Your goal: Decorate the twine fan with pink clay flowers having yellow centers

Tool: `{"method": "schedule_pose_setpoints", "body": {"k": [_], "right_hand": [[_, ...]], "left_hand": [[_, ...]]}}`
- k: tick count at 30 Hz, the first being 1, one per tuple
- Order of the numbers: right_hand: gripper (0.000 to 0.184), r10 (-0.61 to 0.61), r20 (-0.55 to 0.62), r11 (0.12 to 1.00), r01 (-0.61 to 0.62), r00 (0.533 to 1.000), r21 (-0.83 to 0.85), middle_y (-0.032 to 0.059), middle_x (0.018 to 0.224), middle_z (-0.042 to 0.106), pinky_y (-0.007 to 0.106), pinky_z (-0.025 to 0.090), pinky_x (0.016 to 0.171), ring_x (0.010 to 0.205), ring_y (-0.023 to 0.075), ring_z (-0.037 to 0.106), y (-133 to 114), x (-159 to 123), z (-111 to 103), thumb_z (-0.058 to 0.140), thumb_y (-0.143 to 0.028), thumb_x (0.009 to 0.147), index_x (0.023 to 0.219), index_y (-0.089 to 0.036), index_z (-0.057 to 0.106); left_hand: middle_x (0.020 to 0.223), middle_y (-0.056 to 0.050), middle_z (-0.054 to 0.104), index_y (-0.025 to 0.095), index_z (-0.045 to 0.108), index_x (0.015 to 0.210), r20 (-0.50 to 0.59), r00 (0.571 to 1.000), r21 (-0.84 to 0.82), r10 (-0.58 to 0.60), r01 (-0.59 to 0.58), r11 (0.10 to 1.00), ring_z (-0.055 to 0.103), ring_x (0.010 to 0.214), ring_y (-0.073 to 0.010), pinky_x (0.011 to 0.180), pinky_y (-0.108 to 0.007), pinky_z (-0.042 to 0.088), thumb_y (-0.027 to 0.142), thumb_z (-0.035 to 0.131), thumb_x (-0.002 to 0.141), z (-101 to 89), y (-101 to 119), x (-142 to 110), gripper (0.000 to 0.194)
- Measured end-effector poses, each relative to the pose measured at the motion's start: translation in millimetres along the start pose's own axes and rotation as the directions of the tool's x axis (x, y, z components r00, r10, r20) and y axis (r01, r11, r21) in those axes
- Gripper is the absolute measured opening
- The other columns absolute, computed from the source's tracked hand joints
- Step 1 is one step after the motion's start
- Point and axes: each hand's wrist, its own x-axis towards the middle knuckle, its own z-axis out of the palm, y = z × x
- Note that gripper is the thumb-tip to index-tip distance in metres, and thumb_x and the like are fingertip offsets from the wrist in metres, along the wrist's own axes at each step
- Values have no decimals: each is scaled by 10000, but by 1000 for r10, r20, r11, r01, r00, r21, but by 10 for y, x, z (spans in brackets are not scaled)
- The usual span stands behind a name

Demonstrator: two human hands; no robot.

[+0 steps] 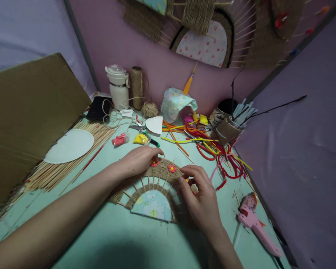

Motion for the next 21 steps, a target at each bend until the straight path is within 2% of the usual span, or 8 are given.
{"method": "schedule_pose_setpoints", "body": {"k": [3,8,10,13,16,19,21], "right_hand": [[171,-4,0,1000,4,1000,-4,50,1050,577,261,489,701,882,147,583,-3,0,-2,554,-156,908,1043,-219,638],[181,-10,7,1000,10,1000,-1,49,1052,575,259,494,701,883,145,584,-7,-3,-3,553,-156,910,1058,-224,634],[177,-9,15,1000,9,1000,-1,50,1052,576,262,498,705,891,147,585,-3,-2,-4,551,-159,913,1055,-224,634],[164,-10,16,1000,10,1000,6,54,1047,581,268,506,704,881,150,591,-7,-4,-7,549,-170,915,1045,-221,633],[160,-18,24,1000,18,1000,23,64,1057,585,278,519,700,862,155,604,-33,-17,-11,547,-185,916,1047,-218,632],[163,-22,43,999,21,999,39,74,1065,584,286,527,697,859,161,609,-60,-34,-21,540,-191,919,1051,-217,632],[165,-24,48,999,22,999,43,78,1069,583,289,528,699,860,163,606,-68,-45,-28,535,-190,922,1054,-217,630]], "left_hand": [[963,-32,720,210,619,1183,-30,999,-18,18,-19,1000,642,874,-181,764,-280,439,78,450,818,-18,-26,14,422],[1037,-63,709,189,670,1060,-94,995,16,-25,27,1000,638,934,-212,793,-308,460,210,514,865,-129,-57,-22,250],[1075,-73,698,185,654,1110,-122,992,44,-21,26,999,626,968,-215,832,-325,463,225,501,889,-140,-54,-108,272],[1176,-108,636,167,576,1261,-222,974,154,51,-17,988,551,1088,-225,928,-360,433,162,436,921,-41,-46,-298,367],[1175,-128,570,197,560,1299,-292,954,296,60,31,955,466,1098,-265,927,-423,421,207,424,947,144,-40,-460,377],[1091,-104,543,284,530,1339,-288,957,340,26,76,937,445,1004,-254,877,-421,425,250,413,962,284,-31,-521,396],[1053,-98,534,300,527,1342,-268,963,350,21,77,934,434,976,-250,860,-410,416,251,401,966,318,-26,-520,399]]}}
